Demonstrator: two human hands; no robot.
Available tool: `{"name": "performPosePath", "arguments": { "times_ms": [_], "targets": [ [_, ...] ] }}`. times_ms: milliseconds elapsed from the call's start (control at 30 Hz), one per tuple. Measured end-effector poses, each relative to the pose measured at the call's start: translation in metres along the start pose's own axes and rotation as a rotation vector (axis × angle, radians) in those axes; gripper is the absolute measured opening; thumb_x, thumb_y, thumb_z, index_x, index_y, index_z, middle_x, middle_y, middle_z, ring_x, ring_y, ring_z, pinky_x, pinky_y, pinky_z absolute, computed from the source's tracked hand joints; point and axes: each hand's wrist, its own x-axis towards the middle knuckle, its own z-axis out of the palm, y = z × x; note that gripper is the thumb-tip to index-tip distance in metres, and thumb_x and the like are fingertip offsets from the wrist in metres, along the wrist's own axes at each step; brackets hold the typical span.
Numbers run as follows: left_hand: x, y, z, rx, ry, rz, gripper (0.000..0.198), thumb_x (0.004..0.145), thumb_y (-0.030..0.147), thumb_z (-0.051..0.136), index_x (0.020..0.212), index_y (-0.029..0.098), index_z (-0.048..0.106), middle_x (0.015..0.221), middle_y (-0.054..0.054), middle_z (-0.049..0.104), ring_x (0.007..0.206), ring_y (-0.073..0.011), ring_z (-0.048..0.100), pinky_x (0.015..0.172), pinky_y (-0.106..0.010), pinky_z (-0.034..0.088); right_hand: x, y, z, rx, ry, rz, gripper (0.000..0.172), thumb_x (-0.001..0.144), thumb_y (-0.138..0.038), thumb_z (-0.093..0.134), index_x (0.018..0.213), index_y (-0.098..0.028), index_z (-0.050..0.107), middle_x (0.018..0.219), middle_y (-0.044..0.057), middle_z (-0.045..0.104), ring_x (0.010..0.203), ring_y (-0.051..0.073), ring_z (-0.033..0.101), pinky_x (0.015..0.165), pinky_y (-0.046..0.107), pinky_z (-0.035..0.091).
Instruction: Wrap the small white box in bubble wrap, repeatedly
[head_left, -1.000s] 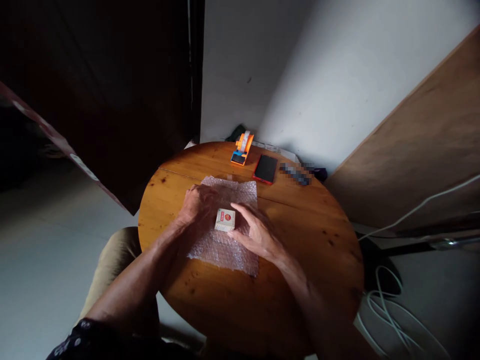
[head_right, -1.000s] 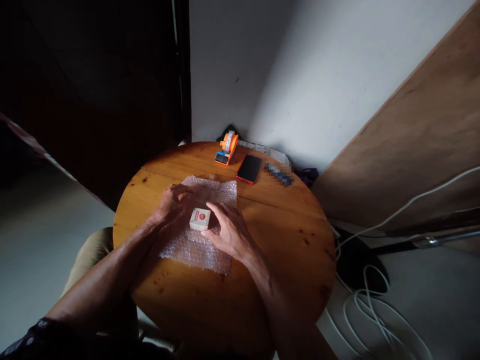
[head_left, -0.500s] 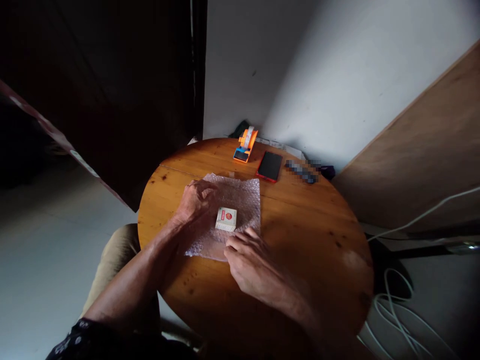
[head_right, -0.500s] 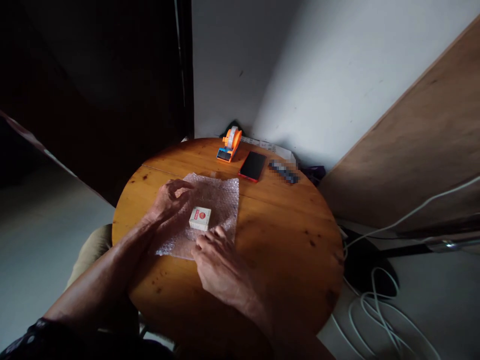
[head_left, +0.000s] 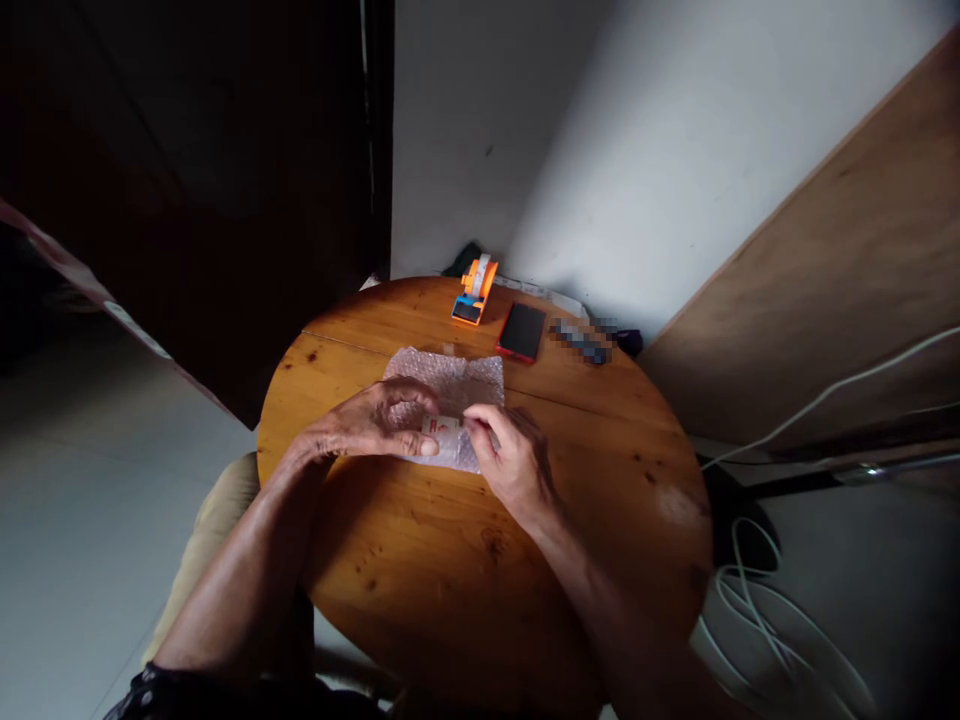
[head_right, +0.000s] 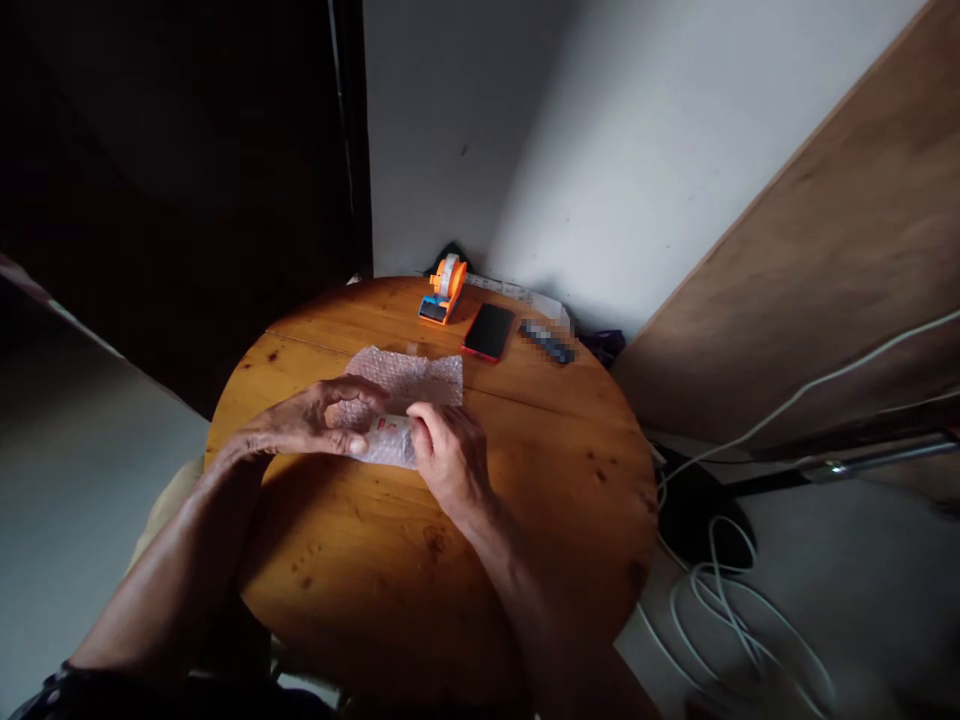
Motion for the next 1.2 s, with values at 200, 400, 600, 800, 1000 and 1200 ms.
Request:
{"name": "performPosePath", "arguments": {
  "times_ms": [200,400,600,800,1000,1200],
  "targets": [
    [0.005,-0.002,0.01,0.083,0.033,-0.095,0.044,0.071,0.041,0.075,0.111,0.023,0.069,0.112,-0.006,0.069,0.096,-0.0213,0.064,0.08,-0.029,0.05,0.002,0.003,0.007,0.146,0.039,0.166,0.019,0.095,-0.025,0.047,0.097,-0.024,0.065,0.091,0.005,0.074,0.083,0.02,0.068,0.079,0.033,0.051],
    [0.011,-0.001,0.022,0.012,0.086,-0.187,0.032,0.082,0.046,0.064,0.094,0.018,0.073,0.08,-0.002,0.069,0.063,-0.0112,0.054,0.055,-0.021,0.04,0.001,0.009,-0.007,0.449,-0.168,0.268,0.04,0.084,-0.04,0.064,0.12,-0.021,0.059,0.093,0.004,0.071,0.082,0.018,0.068,0.075,0.032,0.055],
    [0.014,-0.004,0.025,-0.091,0.095,-0.181,0.029,0.078,0.042,0.068,0.086,0.015,0.07,0.076,-0.002,0.065,0.062,-0.0102,0.051,0.054,-0.022,0.038,0.001,0.015,-0.008,0.469,-0.317,0.354,0.036,0.08,-0.027,0.065,0.115,-0.019,0.061,0.089,0.005,0.072,0.073,0.017,0.067,0.065,0.031,0.056],
    [0.015,-0.005,0.029,-0.234,0.106,-0.201,0.029,0.072,0.042,0.073,0.077,0.014,0.065,0.072,-0.001,0.063,0.058,-0.0085,0.047,0.051,-0.02,0.034,0.004,0.014,-0.012,0.553,-0.411,0.398,0.013,0.083,-0.026,0.06,0.093,-0.019,0.065,0.07,-0.001,0.067,0.055,0.011,0.056,0.048,0.022,0.044],
    [0.016,-0.001,0.03,-0.318,0.09,-0.216,0.03,0.069,0.042,0.074,0.072,0.015,0.061,0.065,0.002,0.058,0.054,-0.007,0.043,0.047,-0.019,0.031,0.004,0.012,-0.015,0.575,-0.414,0.467,0.016,0.084,-0.029,0.059,0.095,-0.019,0.064,0.07,-0.001,0.065,0.054,0.011,0.053,0.047,0.023,0.042],
    [0.017,-0.002,0.032,-0.314,0.089,-0.207,0.031,0.069,0.043,0.074,0.07,0.015,0.06,0.058,0.004,0.051,0.05,-0.006,0.037,0.044,-0.02,0.026,0.003,0.013,-0.013,0.529,-0.42,0.469,0.018,0.084,-0.029,0.058,0.097,-0.019,0.064,0.075,0.001,0.066,0.058,0.013,0.056,0.051,0.025,0.044]
  ]
}}
